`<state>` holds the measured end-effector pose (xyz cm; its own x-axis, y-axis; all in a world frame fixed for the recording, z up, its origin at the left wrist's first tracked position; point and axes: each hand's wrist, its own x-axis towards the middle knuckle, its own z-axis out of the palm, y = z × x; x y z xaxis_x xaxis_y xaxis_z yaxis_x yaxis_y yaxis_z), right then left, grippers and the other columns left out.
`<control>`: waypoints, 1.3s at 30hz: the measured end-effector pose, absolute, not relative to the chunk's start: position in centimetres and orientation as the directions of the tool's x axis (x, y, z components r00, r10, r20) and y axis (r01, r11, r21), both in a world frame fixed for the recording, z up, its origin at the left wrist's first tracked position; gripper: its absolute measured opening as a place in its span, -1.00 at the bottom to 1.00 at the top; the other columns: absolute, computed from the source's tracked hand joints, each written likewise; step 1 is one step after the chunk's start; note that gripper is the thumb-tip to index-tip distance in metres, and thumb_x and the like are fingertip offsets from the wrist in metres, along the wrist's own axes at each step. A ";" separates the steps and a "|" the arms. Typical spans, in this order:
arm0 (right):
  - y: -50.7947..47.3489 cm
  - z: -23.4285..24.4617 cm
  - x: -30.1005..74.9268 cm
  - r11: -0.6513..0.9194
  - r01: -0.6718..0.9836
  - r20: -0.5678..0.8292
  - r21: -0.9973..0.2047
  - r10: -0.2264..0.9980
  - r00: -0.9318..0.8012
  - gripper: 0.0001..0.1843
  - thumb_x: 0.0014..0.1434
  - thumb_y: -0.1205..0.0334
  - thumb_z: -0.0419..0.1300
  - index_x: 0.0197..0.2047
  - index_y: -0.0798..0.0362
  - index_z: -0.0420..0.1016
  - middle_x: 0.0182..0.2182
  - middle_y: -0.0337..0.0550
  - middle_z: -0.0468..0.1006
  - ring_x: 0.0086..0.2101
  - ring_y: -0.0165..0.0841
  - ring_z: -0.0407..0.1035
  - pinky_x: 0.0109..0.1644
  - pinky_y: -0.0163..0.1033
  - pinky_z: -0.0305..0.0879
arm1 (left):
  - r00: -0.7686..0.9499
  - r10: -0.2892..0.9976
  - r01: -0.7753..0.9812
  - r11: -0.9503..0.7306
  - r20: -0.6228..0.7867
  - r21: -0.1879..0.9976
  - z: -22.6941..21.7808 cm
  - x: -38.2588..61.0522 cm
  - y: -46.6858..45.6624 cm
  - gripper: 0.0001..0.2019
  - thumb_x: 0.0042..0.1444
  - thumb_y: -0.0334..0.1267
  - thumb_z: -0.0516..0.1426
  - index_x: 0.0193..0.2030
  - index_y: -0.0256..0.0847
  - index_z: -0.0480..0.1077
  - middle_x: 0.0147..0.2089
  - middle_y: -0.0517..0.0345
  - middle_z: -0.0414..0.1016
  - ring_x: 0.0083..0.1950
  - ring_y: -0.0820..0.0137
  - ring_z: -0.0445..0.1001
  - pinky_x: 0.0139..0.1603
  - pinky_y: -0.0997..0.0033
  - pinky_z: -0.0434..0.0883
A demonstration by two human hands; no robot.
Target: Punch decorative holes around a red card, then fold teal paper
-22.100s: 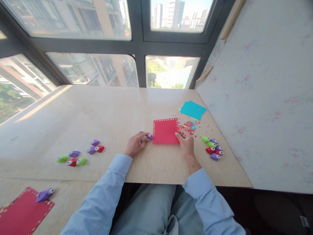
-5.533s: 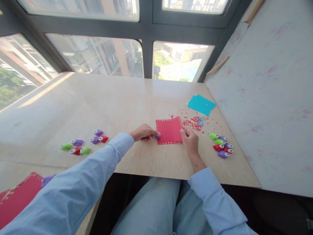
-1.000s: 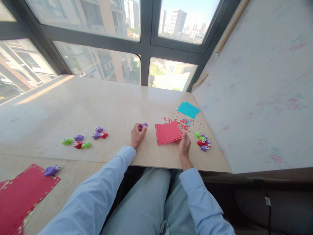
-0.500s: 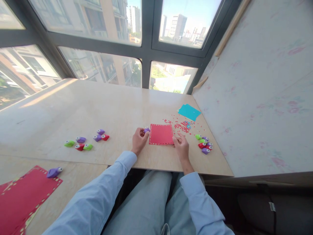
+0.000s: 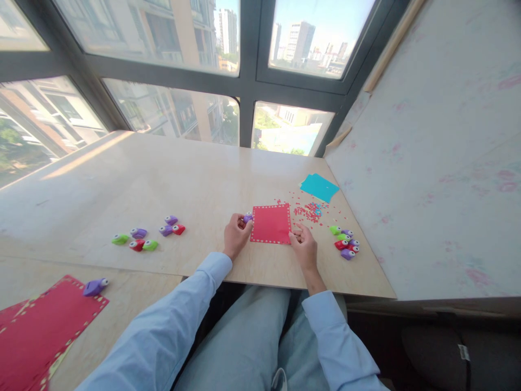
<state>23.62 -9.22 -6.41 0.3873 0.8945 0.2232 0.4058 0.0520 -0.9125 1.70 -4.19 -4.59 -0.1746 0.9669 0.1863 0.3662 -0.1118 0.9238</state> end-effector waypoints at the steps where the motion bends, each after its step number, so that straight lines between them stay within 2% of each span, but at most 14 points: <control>1: -9.3 -6.4 23.6 0.056 0.397 0.223 -0.916 0.894 0.389 -0.47 0.12 0.10 0.20 0.14 0.13 0.43 -0.25 0.00 0.65 -0.33 -0.24 0.54 -0.21 -0.13 0.46 | -0.177 0.967 0.377 -0.106 0.184 0.920 -4.6 1.7 -4.2 -0.81 0.04 -0.13 0.16 -0.27 -0.17 0.32 -0.50 0.30 0.35 -0.47 0.44 0.35 -0.41 0.47 0.22; 6: -9.6 -6.2 23.4 0.122 0.312 0.264 -0.942 0.844 0.468 -0.54 0.13 0.05 0.23 0.05 0.12 0.47 -0.28 -0.04 0.62 -0.31 -0.26 0.50 -0.21 -0.16 0.44 | -0.196 0.963 0.437 -0.085 0.187 0.896 -4.5 1.9 -4.0 -0.82 0.06 -0.12 0.16 -0.28 -0.16 0.32 -0.51 0.29 0.37 -0.48 0.43 0.37 -0.42 0.46 0.21; 8: -9.6 -6.1 23.5 0.169 0.255 0.291 -0.952 0.761 0.580 -0.55 0.12 0.03 0.26 0.01 0.11 0.46 -0.25 -0.04 0.60 -0.30 -0.28 0.49 -0.23 -0.17 0.44 | -0.199 0.964 0.448 -0.073 0.179 0.891 -4.4 1.9 -4.0 -0.82 0.07 -0.12 0.15 -0.27 -0.16 0.33 -0.51 0.29 0.38 -0.48 0.42 0.38 -0.41 0.46 0.21; 11: -9.5 -6.0 24.0 0.239 0.190 0.297 -0.952 0.575 0.762 -0.54 0.11 0.02 0.29 -0.01 0.10 0.39 -0.21 -0.05 0.54 -0.32 -0.31 0.46 -0.30 -0.19 0.45 | -0.192 0.966 0.457 -0.067 0.172 0.887 -4.4 1.9 -3.9 -0.82 0.08 -0.13 0.15 -0.25 -0.17 0.33 -0.51 0.29 0.40 -0.47 0.42 0.39 -0.41 0.45 0.21; 13: -9.3 -6.0 24.4 0.257 0.180 0.291 -0.949 0.507 0.811 -0.56 0.09 0.04 0.30 -0.04 0.10 0.37 -0.22 -0.07 0.52 -0.31 -0.31 0.45 -0.26 -0.16 0.46 | -0.188 0.966 0.464 -0.071 0.177 0.883 -4.4 1.9 -3.9 -0.81 0.08 -0.12 0.14 -0.24 -0.17 0.33 -0.51 0.29 0.40 -0.47 0.42 0.39 -0.41 0.45 0.21; 17: -9.3 -6.0 24.5 0.226 0.196 0.288 -0.954 0.518 0.806 -0.58 0.06 0.06 0.32 -0.09 0.10 0.38 -0.25 -0.08 0.52 -0.28 -0.29 0.46 -0.15 -0.10 0.46 | -0.185 0.966 0.477 -0.074 0.182 0.876 -4.4 1.9 -4.0 -0.82 0.08 -0.14 0.15 -0.24 -0.17 0.33 -0.50 0.28 0.41 -0.46 0.41 0.40 -0.41 0.45 0.22; 20: -9.4 -5.7 24.1 0.228 0.264 0.343 -0.937 0.471 0.813 -0.61 0.08 0.05 0.30 -0.11 0.10 0.38 -0.25 -0.09 0.51 -0.27 -0.30 0.45 -0.12 -0.10 0.45 | -0.180 0.967 0.479 -0.073 0.179 0.875 -4.4 1.9 -4.0 -0.82 0.08 -0.14 0.15 -0.23 -0.16 0.33 -0.49 0.28 0.41 -0.46 0.41 0.41 -0.40 0.45 0.23; 24: -9.7 -5.3 24.0 0.280 0.307 0.400 -0.910 0.388 0.830 -0.61 0.07 0.05 0.31 -0.15 0.08 0.33 -0.30 -0.12 0.47 -0.32 -0.31 0.44 -0.17 -0.13 0.46 | -0.177 0.968 0.477 -0.073 0.177 0.876 -4.4 1.9 -4.1 -0.83 0.09 -0.14 0.15 -0.24 -0.16 0.34 -0.50 0.29 0.40 -0.47 0.42 0.40 -0.40 0.45 0.22; 32: -9.8 -5.2 24.0 0.295 0.307 0.406 -0.905 0.380 0.831 -0.66 0.06 -0.01 0.29 -0.26 0.05 0.34 -0.38 -0.19 0.44 -0.36 -0.32 0.42 -0.23 -0.15 0.46 | -0.170 0.968 0.501 -0.076 0.184 0.862 -4.4 1.8 -4.2 -0.84 0.11 -0.16 0.15 -0.23 -0.15 0.33 -0.49 0.26 0.44 -0.44 0.39 0.43 -0.39 0.44 0.24; 36: -9.8 -5.3 24.0 0.263 0.299 0.386 -0.917 0.410 0.826 -0.65 0.06 -0.01 0.30 -0.27 0.06 0.35 -0.40 -0.20 0.45 -0.39 -0.33 0.41 -0.27 -0.18 0.43 | -0.188 0.966 0.566 -0.040 0.176 0.823 -4.2 2.0 -4.4 -0.83 0.19 -0.19 0.12 -0.12 -0.17 0.31 -0.27 0.07 0.59 -0.29 0.31 0.55 -0.29 0.40 0.32; 39: -9.9 -5.3 23.9 0.216 0.307 0.373 -0.927 0.445 0.814 -0.66 0.07 -0.02 0.29 -0.28 0.07 0.37 -0.41 -0.21 0.44 -0.44 -0.36 0.38 -0.32 -0.21 0.39 | -0.161 0.974 0.676 -0.009 0.160 0.737 -3.8 2.5 -4.8 -0.79 0.25 -0.18 0.08 -0.02 -0.17 0.27 -0.11 -0.03 0.62 -0.16 0.23 0.60 -0.22 0.35 0.35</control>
